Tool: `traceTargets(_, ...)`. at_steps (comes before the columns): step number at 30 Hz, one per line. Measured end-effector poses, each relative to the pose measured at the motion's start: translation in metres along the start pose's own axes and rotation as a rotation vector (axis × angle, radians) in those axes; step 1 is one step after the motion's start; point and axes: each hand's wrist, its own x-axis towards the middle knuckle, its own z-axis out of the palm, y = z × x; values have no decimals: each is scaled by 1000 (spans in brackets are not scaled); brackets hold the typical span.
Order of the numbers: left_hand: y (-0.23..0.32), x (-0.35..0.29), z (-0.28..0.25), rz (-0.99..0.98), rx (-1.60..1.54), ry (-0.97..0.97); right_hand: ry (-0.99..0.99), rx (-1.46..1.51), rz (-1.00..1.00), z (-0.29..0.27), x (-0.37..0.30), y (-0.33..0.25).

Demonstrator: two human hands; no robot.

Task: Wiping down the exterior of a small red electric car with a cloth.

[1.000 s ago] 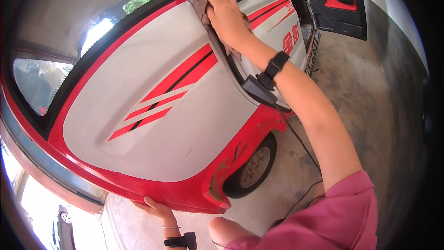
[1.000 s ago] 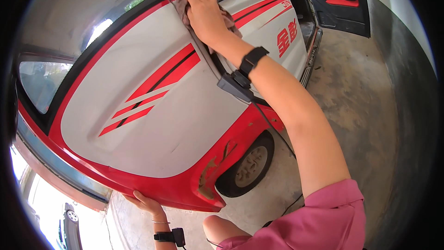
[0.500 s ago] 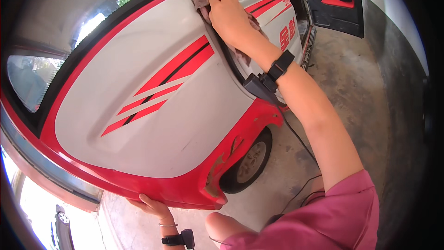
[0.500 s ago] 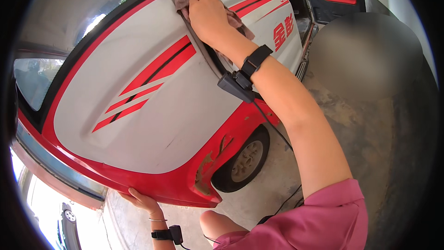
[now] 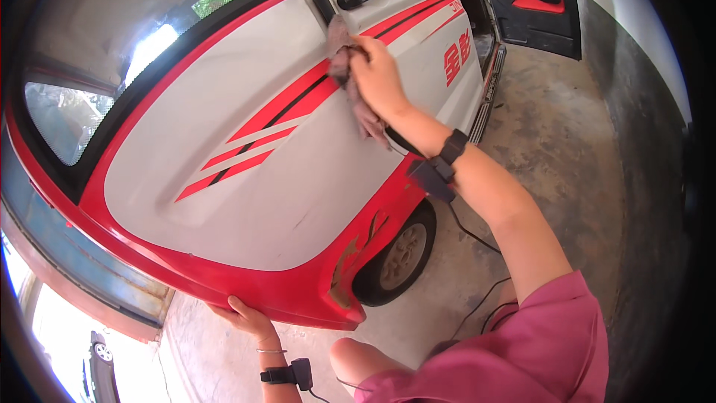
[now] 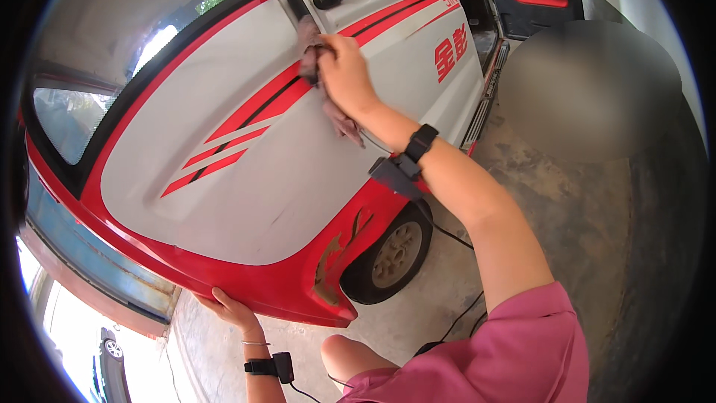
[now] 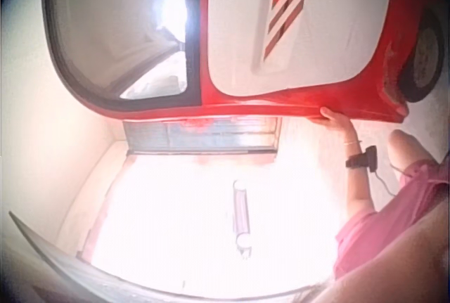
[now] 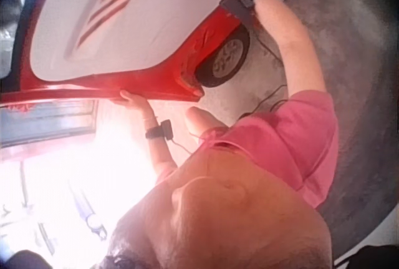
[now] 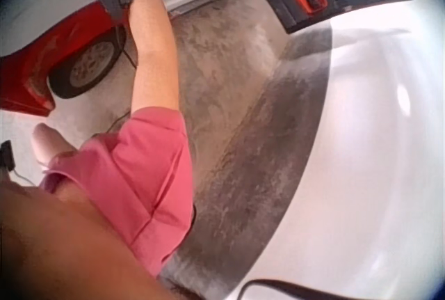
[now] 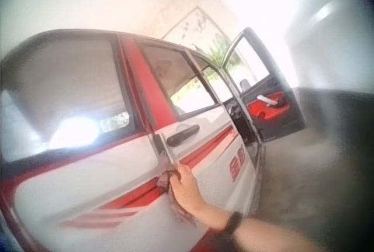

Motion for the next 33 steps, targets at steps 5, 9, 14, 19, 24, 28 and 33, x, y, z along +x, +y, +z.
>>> traceTargets(5,1,0,1,3,2,19,-59,-264,-385,29,-45,-24)
traceTargets(9,-1,0,1,-8,-41,24,-125,-344,-521,19,-47,-18)
traceTargets(14,-1,0,2,-9,-132,11,-55,-257,-408,26,-30,-15)
traceTargets(19,-7,1,1,6,-132,-5,-222,-295,-560,46,-60,-56)
traceTargets(24,-15,1,-3,40,-50,-5,-363,-99,-815,92,-59,-116)
traceTargets(28,-7,-1,-1,38,-71,-11,-262,-25,-1000,122,-44,-132)
traceTargets(33,-13,0,-8,45,-72,-14,-286,-174,-1009,121,-20,-108)
